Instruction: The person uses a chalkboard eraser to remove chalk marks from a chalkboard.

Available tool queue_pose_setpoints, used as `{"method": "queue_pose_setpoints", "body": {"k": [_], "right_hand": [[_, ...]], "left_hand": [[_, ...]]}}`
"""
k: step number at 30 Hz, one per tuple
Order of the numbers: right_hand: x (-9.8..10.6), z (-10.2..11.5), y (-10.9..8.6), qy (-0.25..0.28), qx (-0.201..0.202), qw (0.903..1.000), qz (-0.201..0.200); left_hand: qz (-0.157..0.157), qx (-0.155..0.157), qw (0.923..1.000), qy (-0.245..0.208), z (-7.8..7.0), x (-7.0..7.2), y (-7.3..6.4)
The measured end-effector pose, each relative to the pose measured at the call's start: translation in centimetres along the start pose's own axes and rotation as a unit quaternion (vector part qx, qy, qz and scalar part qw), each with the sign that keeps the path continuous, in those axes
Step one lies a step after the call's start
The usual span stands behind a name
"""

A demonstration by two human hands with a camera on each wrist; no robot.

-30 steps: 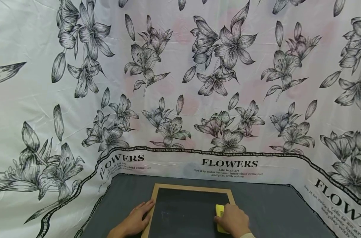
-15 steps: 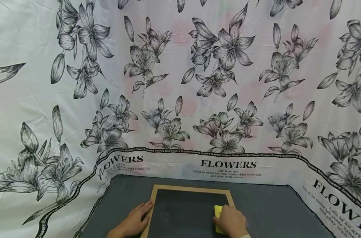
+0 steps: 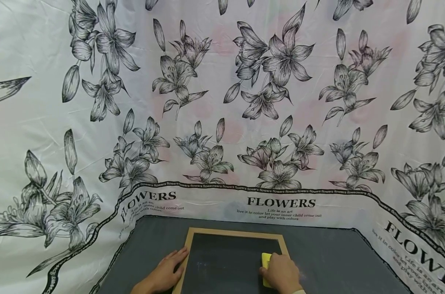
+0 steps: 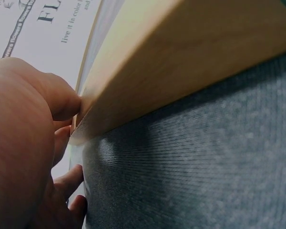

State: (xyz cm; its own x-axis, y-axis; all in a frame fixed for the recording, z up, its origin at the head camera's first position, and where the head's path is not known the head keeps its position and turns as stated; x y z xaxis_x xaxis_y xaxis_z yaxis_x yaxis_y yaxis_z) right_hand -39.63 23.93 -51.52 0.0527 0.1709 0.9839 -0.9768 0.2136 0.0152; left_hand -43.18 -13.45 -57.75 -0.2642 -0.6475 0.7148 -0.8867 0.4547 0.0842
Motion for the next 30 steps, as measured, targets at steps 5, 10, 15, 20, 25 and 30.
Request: {"method": "queue_pose_setpoints", "body": {"k": [5, 10, 15, 20, 25, 30], "right_hand": [[-0.1, 0.2, -0.1, 0.003, 0.009, 0.9999, -0.006], [0.0, 0.6, -0.3, -0.003, 0.013, 0.9998, -0.010], [0.3, 1.2, -0.5, -0.010, 0.028, 0.9993, -0.024], [0.1, 1.7, -0.4, -0.021, 0.041, 0.9985, -0.030], [-0.2, 2.4, -0.3, -0.021, 0.040, 0.9986, -0.027], [-0.5, 3.2, -0.3, 0.005, 0.030, 0.9994, -0.019]], "left_hand": [[0.004, -0.004, 1.0000, 0.007, -0.4, -0.1, -0.2], [0.003, 0.001, 1.0000, 0.002, -0.3, -0.1, -0.2], [-0.007, -0.006, 0.9999, -0.005, -0.1, -0.1, -0.2], [0.002, -0.001, 1.0000, -0.004, -0.1, -0.1, -0.2], [0.009, 0.006, 0.9999, -0.005, -0.6, -0.1, -0.2], [0.010, 0.012, 0.9999, -0.005, -0.8, 0.0, -0.2]]}}
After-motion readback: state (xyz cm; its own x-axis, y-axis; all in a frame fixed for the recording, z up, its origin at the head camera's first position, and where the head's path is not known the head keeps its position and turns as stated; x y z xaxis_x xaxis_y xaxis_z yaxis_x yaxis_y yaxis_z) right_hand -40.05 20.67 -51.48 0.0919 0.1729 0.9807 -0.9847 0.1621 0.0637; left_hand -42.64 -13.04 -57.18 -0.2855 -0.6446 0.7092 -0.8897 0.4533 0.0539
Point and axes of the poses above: each hand's wrist, its own y-axis towards the middle knuckle, its own x-axis out of the back of the hand, z = x × y, the point moved 8 cm from there along y, towards the middle knuckle, and after that the axes turned 3 degrees about -z, right-handed, at the moved point
